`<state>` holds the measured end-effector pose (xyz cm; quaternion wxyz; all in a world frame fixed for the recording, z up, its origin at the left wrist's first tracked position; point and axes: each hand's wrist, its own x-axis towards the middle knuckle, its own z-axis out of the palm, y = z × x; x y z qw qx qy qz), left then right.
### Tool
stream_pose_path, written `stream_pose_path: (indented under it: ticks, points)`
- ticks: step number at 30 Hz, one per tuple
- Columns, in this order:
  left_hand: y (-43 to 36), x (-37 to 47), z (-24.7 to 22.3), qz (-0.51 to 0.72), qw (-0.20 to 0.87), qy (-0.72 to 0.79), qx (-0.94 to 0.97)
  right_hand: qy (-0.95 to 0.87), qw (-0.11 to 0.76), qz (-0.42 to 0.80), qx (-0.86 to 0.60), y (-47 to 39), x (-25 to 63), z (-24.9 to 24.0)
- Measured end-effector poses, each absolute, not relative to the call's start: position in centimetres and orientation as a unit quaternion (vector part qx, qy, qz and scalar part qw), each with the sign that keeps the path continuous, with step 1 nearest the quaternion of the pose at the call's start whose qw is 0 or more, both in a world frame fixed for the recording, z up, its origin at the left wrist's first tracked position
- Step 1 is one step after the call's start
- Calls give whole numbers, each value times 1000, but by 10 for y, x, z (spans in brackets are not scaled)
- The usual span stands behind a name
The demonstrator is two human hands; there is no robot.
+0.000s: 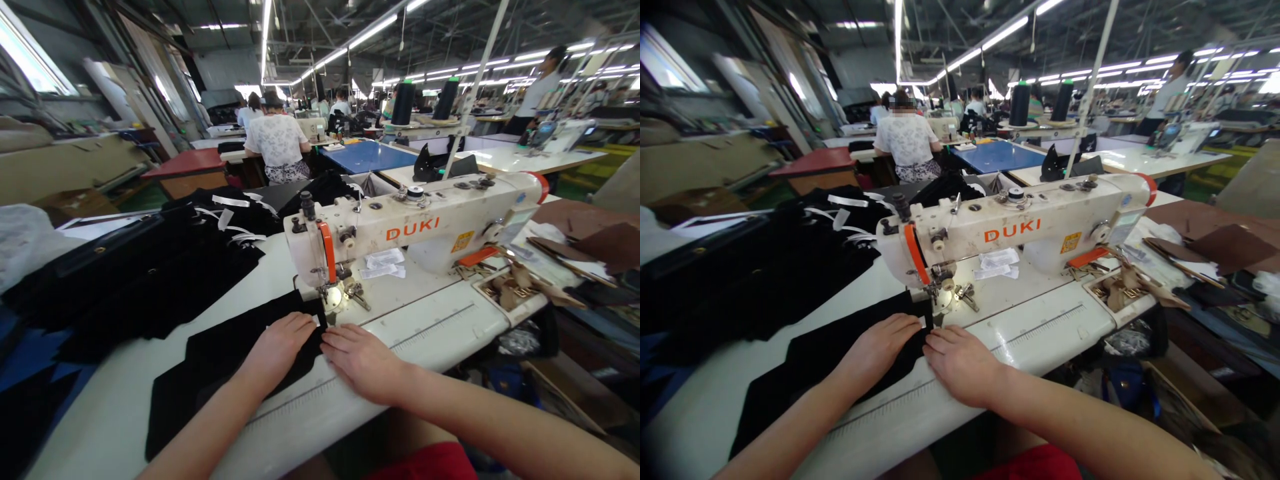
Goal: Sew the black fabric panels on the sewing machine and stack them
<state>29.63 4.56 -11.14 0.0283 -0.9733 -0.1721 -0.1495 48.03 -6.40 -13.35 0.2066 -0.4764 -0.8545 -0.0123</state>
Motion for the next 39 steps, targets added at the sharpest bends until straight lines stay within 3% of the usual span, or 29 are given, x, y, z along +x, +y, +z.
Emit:
stream_pose_path:
  ticks: [9,39]
  points:
    - [47,306,-117,-205,69,-134,-967,-855,209,-33,-473,-66,481,-136]
    - [48,308,-130,-228,80,-132,-961,-851,225,-26,-473,-67,481,-134]
